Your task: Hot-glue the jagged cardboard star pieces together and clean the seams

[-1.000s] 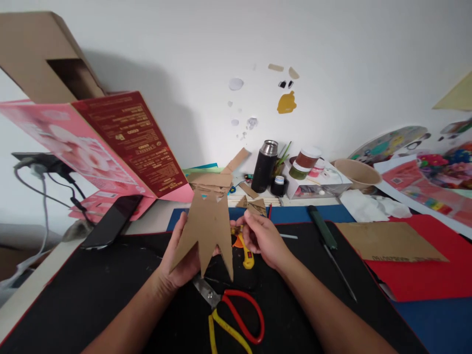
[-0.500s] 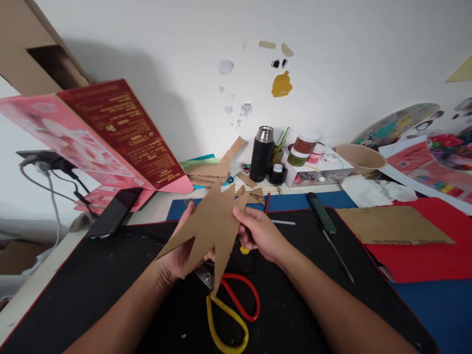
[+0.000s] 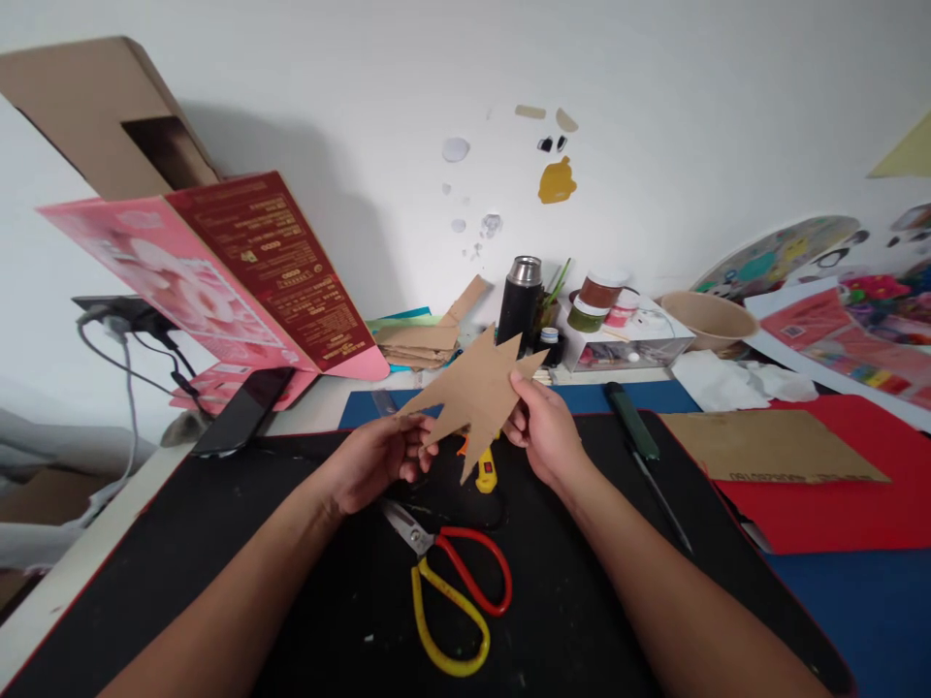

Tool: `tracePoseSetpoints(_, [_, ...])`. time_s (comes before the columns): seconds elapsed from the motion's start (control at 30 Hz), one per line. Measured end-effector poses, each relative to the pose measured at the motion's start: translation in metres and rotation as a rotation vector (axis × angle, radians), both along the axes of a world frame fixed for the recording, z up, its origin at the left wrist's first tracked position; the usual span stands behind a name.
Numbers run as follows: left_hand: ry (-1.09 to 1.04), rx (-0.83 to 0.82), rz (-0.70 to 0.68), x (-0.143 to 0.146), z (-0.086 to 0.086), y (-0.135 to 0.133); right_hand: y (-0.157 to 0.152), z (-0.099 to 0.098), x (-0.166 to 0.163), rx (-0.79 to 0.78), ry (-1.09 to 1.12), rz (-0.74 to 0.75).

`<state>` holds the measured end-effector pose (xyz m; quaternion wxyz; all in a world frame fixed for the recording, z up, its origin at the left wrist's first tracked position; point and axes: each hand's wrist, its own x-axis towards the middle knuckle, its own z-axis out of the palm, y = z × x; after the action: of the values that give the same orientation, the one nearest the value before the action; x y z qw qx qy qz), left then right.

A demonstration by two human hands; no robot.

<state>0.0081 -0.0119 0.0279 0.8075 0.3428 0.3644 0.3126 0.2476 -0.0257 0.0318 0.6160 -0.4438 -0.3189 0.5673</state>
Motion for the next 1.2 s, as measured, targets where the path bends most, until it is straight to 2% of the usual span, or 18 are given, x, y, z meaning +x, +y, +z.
tracePoseSetpoints(0.2, [0.07, 0.104, -0.089, -0.002, 0.021, -0.007, 0.003, 0.001, 0.006, 0.011, -0.031, -0.041])
tracePoseSetpoints(0.47, [0.288, 0.245, -0.062, 0.004, 0.039, -0.019, 0.003, -0.001, 0.006, 0.028, -0.052, -0.047])
tracePoseSetpoints(0.73, [0.371, 0.318, -0.064, 0.008, 0.044, -0.023, 0.003, -0.001, 0.006, 0.027, -0.069, -0.056])
tracePoseSetpoints(1.2, [0.42, 0.274, -0.009, 0.01, 0.046, -0.023, 0.003, -0.001, 0.006, 0.05, -0.076, -0.048])
